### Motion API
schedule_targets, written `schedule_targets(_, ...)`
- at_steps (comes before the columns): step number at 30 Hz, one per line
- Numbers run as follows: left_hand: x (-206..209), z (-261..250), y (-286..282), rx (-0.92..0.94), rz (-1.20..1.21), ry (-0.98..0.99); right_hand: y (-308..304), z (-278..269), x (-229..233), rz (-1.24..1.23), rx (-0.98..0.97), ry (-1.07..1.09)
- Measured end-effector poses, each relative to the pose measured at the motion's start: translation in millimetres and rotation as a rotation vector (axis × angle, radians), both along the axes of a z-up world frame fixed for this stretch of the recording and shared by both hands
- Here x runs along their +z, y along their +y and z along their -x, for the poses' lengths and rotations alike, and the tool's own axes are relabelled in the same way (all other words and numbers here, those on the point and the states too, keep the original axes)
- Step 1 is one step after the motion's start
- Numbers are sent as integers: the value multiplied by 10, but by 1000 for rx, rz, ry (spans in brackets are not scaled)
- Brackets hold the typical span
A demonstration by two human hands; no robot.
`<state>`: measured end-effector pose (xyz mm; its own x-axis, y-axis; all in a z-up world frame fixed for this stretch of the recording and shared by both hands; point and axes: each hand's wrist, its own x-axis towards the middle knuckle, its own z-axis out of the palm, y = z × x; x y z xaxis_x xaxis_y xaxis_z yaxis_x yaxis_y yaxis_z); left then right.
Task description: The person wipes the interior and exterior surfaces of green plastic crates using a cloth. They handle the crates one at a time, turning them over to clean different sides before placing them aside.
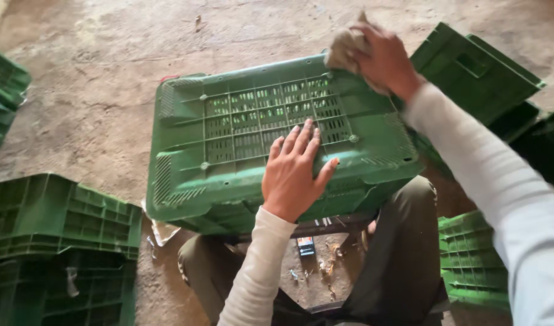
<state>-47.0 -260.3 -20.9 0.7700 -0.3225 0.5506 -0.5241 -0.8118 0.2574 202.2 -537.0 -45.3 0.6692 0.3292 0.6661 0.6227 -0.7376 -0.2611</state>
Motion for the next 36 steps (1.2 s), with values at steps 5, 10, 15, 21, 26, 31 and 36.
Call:
schedule_targets(5, 34, 41, -6, 9, 27, -3, 244, -950, -290, 226, -381, 168)
schedule_targets(10, 53, 15, -18, 10, 39, -27, 993, -1036, -384, 277, -334, 359)
schedule_targets(15, 21, 28, -15, -12, 70, -53, 2276, -397, -137, 686, 75, -331)
schedule_targets(21, 3, 78, 71, -54, 94, 0, 2890, 340, 225, 204, 385, 111)
schedule_targets(26, 3, 61, 65, -58, 135, -111, 1854, 212, 377, 131, 417, 13)
schedule_targets(31, 4, 22, 93, -65, 123, -35, 863, 404, 481, 20, 406, 251)
schedule_targets(36, 88, -369, 323, -79, 331, 312, 513, 832, 499, 220, 350, 1)
